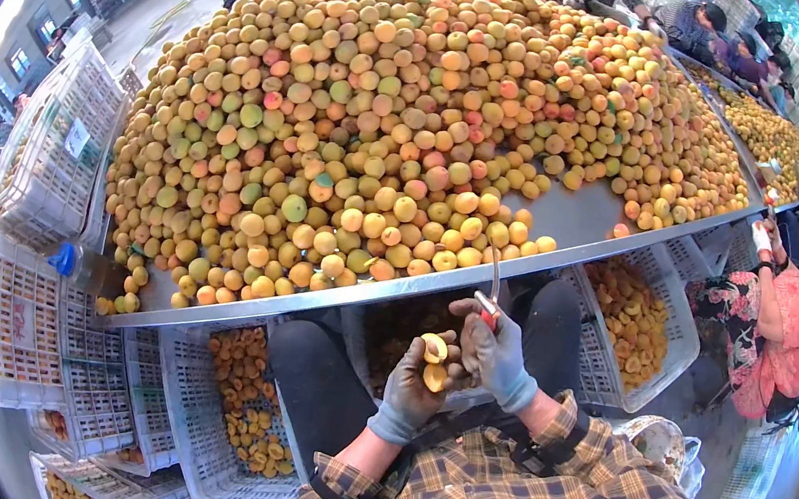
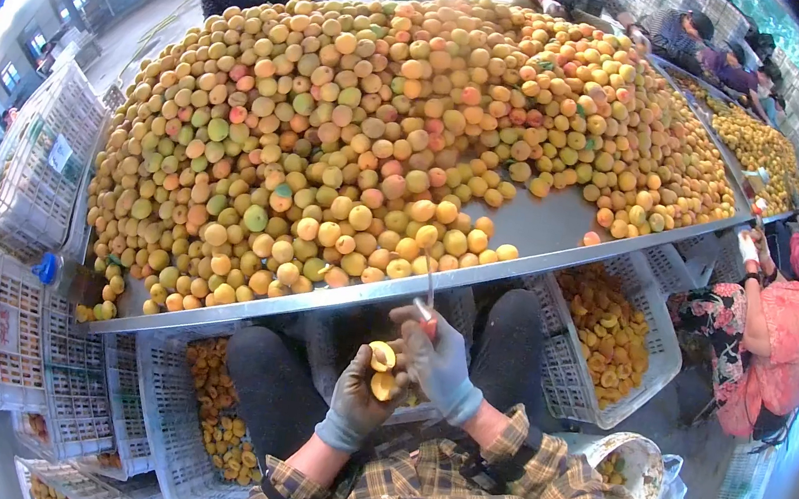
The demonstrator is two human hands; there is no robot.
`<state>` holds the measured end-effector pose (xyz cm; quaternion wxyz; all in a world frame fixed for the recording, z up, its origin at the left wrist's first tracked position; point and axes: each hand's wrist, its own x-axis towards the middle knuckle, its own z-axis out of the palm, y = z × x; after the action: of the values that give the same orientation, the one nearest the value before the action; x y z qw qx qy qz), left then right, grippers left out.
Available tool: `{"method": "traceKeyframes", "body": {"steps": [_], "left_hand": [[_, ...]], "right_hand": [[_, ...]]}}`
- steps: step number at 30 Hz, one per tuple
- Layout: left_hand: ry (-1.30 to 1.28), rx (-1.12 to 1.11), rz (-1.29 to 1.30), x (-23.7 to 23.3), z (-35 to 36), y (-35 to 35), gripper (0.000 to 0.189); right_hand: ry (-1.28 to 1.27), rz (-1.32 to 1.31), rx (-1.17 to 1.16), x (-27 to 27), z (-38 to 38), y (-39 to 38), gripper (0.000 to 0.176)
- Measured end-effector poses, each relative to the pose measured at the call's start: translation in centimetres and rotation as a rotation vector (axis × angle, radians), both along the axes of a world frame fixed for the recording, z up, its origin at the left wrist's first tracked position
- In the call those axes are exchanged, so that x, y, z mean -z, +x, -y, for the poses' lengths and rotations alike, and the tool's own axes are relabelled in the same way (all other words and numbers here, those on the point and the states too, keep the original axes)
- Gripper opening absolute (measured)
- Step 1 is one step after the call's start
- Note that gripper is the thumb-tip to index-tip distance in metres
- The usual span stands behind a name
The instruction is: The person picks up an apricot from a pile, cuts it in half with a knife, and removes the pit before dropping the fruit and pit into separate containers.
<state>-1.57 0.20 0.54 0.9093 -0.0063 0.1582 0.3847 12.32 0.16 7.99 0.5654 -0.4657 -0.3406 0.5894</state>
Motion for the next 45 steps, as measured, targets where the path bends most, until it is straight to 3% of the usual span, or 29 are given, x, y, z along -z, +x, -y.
{"method": "traceKeyframes", "body": {"steps": [5, 12, 14, 16, 18, 20, 22, 26, 36, 40, 42, 44, 45], "left_hand": [[0.242, 0.148, -0.044, -0.7, 0.9, 0.6, 0.047], [0.263, 0.173, -0.103, -0.9, 1.7, 0.5, 0.045], [0.257, 0.163, -0.181, -1.6, 1.9, 0.6, 0.044], [0.254, 0.156, -0.26, -2.1, 2.0, 0.7, 0.043], [0.527, 0.058, -0.522, -2.1, 2.2, 0.9, 0.043], [0.387, 0.099, -0.399, -1.2, 2.2, 0.6, 0.044], [0.246, 0.145, -0.282, -0.9, 2.0, 0.4, 0.046], [0.161, 0.125, -0.321, -0.5, 1.7, 0.8, 0.049], [0.057, 0.226, -0.109, -0.8, 1.6, 1.2, 0.05], [0.03, 0.23, -0.154, -0.8, 1.8, 0.9, 0.046], [0.034, 0.228, -0.034, 0.1, 1.8, 0.7, 0.04], [0.045, 0.214, -0.069, 0.4, 1.7, 0.5, 0.031], [0.057, 0.202, -0.106, 0.5, 1.7, 0.4, 0.027]], "right_hand": [[0.199, -0.09, 0.114, 0.0, -1.7, -1.0, 0.035], [0.211, -0.129, 0.155, 1.3, -0.8, -1.0, 0.026], [0.3, 0.072, 0.13, 1.6, -0.5, -1.0, 0.023], [0.361, 0.111, 0.137, 1.5, -0.5, -1.3, 0.021], [0.444, 0.228, 0.112, 1.7, -0.7, -1.5, 0.02], [0.416, 0.129, 0.17, 2.0, -1.3, -1.9, 0.023], [0.067, -0.433, 0.262, 1.7, -1.9, -1.4, 0.028], [-0.005, -0.446, 0.259, 2.6, -1.5, -1.9, 0.03], [0.274, -0.19, 0.154, 2.8, -1.6, -0.3, 0.026], [0.218, -0.212, 0.106, 2.3, -1.2, -0.3, 0.025], [0.207, -0.206, 0.085, 2.5, -1.1, -0.3, 0.023], [0.515, 0.276, 0.081, 1.6, -1.3, -0.7, 0.023], [0.444, 0.281, 0.016, 0.9, -1.0, -0.6, 0.023]]}}
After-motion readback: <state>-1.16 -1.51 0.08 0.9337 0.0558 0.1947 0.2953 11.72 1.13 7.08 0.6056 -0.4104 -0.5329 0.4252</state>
